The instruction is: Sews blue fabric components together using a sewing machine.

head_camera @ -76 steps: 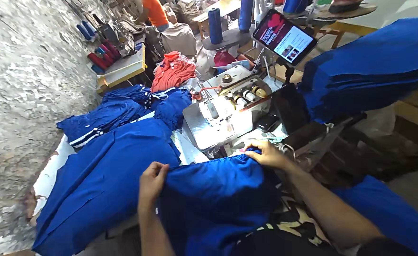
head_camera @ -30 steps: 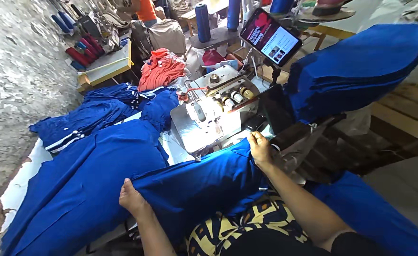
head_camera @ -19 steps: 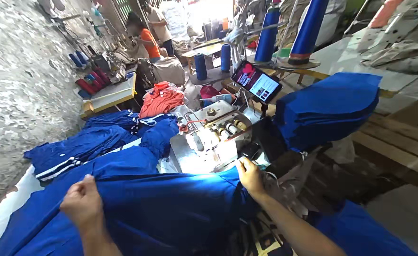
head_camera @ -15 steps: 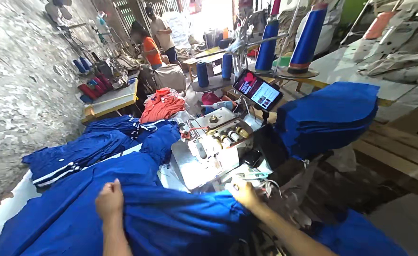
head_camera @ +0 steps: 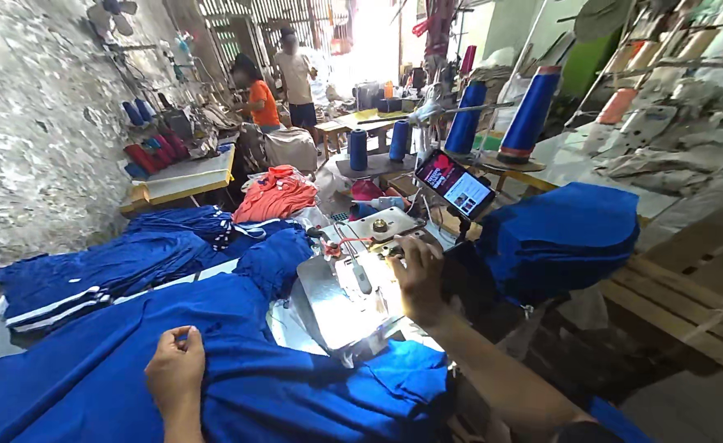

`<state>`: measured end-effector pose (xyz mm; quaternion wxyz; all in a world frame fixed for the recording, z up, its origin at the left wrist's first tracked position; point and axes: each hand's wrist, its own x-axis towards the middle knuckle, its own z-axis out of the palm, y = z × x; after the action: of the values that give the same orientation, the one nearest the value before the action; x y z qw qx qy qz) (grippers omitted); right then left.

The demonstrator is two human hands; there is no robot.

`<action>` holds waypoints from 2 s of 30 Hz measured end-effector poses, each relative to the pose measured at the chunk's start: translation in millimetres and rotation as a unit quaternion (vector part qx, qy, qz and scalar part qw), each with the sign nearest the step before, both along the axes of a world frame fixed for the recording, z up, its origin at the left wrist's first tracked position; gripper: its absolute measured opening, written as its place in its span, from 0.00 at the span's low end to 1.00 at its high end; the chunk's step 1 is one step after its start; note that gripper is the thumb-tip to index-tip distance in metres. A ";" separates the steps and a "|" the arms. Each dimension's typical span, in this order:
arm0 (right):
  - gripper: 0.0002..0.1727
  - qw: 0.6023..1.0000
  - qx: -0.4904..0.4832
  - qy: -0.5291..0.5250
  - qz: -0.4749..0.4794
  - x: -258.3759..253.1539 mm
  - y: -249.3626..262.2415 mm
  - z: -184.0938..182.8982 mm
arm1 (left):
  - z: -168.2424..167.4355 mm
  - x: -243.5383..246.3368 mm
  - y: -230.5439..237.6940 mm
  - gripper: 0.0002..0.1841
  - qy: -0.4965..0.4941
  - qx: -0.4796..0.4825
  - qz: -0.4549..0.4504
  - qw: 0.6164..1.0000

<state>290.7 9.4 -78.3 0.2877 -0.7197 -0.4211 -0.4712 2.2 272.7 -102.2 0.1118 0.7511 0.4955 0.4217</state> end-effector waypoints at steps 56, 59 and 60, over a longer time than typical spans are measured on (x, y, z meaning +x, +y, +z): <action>0.16 0.988 -0.119 0.004 0.100 83.7 -43.4 137.8 | 0.8 -0.9 0.6 0.14 -0.007 0.004 -0.006 1.000; 0.16 0.997 -0.076 0.028 0.019 132.8 -30.4 174.1 | 0.7 -0.8 1.3 0.14 -0.003 -0.002 -0.001 1.000; 0.17 0.995 -0.089 0.047 -0.013 149.4 -25.8 182.5 | 1.3 -0.9 1.2 0.14 -0.003 -0.003 0.001 1.000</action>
<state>440.1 -16.4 104.2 0.2358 -0.7693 -0.4379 -0.4010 1.2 273.8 -100.8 0.1153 0.7490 0.4974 0.4223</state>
